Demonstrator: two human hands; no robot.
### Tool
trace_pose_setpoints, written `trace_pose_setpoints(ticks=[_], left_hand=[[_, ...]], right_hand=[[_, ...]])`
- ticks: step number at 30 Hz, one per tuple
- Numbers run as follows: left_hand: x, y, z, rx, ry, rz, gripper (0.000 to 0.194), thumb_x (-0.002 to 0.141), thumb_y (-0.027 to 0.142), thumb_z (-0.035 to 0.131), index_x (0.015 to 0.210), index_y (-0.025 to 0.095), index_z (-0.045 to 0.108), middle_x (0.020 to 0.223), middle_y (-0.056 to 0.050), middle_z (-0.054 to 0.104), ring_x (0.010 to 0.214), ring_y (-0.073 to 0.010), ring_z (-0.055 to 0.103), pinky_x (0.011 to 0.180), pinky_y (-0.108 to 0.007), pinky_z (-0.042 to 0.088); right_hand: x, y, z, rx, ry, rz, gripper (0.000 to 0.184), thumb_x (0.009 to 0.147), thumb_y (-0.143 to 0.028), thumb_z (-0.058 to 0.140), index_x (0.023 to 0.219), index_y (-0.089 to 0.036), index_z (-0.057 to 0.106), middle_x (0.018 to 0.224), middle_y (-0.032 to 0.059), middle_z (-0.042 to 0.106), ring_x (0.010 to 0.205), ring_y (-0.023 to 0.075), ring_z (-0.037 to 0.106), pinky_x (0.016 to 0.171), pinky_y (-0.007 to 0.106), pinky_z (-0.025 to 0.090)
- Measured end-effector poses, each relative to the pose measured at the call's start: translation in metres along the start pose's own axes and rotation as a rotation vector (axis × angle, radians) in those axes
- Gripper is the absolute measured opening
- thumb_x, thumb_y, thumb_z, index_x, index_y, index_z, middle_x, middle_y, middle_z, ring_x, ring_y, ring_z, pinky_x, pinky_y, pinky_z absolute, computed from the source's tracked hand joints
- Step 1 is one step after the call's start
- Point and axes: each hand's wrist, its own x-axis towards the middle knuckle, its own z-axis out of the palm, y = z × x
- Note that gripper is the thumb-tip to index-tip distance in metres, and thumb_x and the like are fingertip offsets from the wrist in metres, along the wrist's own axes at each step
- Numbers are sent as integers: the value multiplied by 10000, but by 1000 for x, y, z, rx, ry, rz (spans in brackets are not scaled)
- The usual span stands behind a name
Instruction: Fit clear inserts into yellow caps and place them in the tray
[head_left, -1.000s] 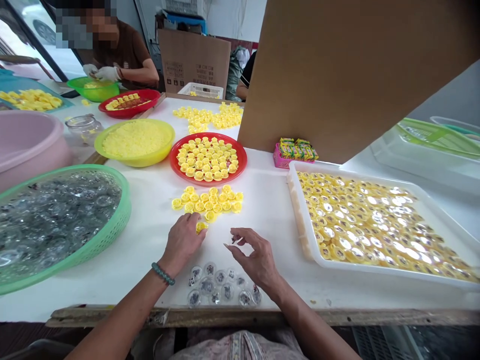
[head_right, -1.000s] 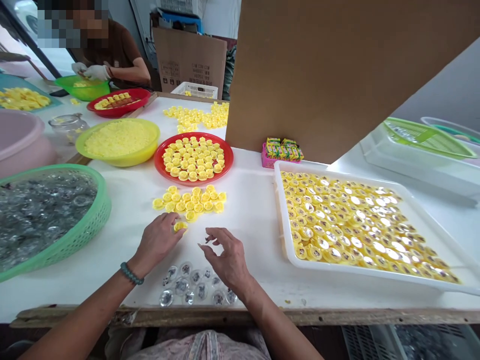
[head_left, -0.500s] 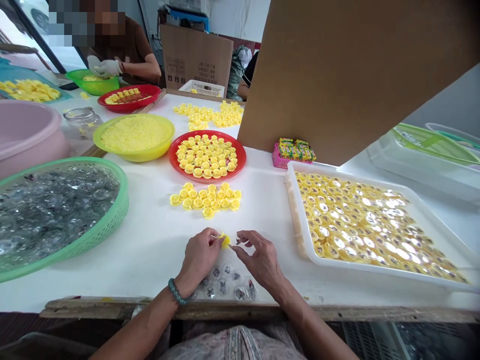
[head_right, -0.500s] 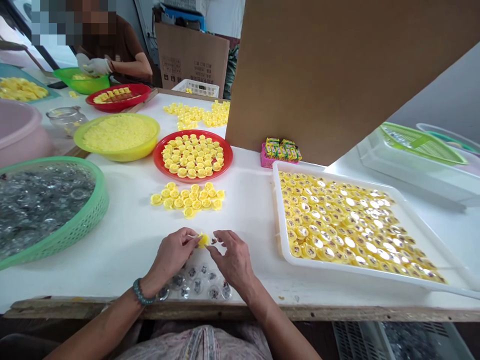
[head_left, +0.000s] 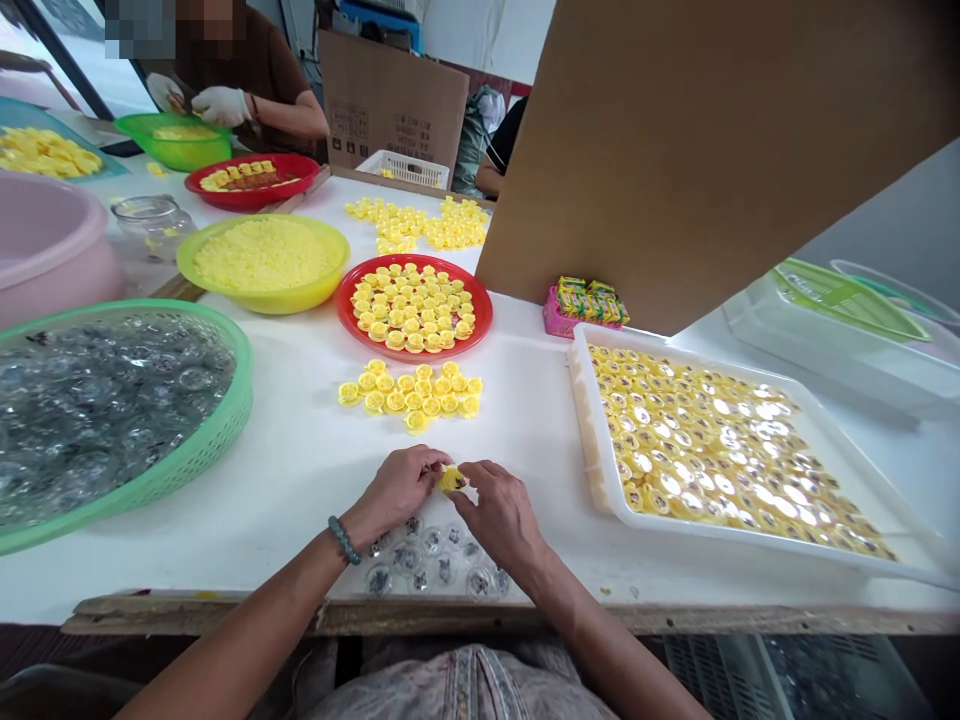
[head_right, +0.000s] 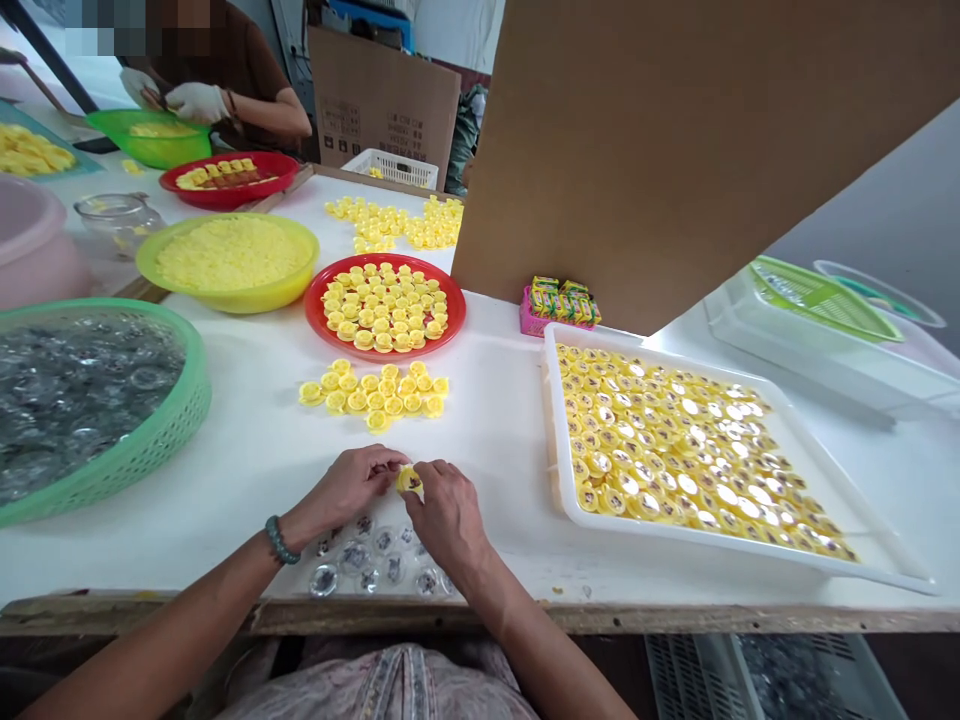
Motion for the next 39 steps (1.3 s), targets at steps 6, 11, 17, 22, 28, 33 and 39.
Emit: trace_pose_setpoints(ticks=[6,11,17,22,28,33,39], left_hand=[[-5,-3,12,-149,50,-85,223,715,99,495,807,199,672,755,5,665,691,-156,586,651,-248,413],[-4,-7,16,-206,77,-115,216,707,109,497,792,196,676,763,2,676,697,-159,595,648,-248,419],[-2,-8,17,-207,85,-122,215,718,140,504,795,203,694,774,-4,689,712,-167,607,656,-254,433],[-3,-9,19,-189,92,-133,206,727,163,507,794,200,699,789,-11,694,718,-175,610,662,-265,440],[-2,-7,20,-194,102,-148,169,721,185,526,772,198,687,761,-6,688,695,-173,606,637,-261,438],[-3,-3,22,-141,137,-171,133,728,197,524,741,195,657,674,4,654,624,-159,582,595,-255,417],[-5,0,21,-238,108,-201,143,745,238,510,744,177,639,664,-6,638,620,-161,570,574,-250,415]], right_hand=[[0,1,5,-52,-29,-49,63,812,-177,571,859,-191,611,843,43,649,794,171,578,691,248,407],[4,3,2,-51,-82,-125,67,800,-135,603,829,-195,614,838,24,661,809,169,584,709,245,412],[9,14,0,-17,-133,-270,54,805,-140,609,793,-192,603,789,9,657,755,143,578,684,231,401],[9,12,-1,-117,-165,-312,90,831,-111,543,834,-182,599,799,28,651,743,163,560,654,256,397],[2,14,2,-189,-139,-339,160,851,-94,483,911,-175,608,846,54,638,780,189,542,678,285,432],[-13,22,10,-146,97,-307,216,894,-132,439,1039,-185,590,1087,86,588,880,197,521,766,310,450],[-21,20,16,-189,19,-335,210,894,-102,422,1033,-142,574,983,100,584,861,195,514,760,303,467]])
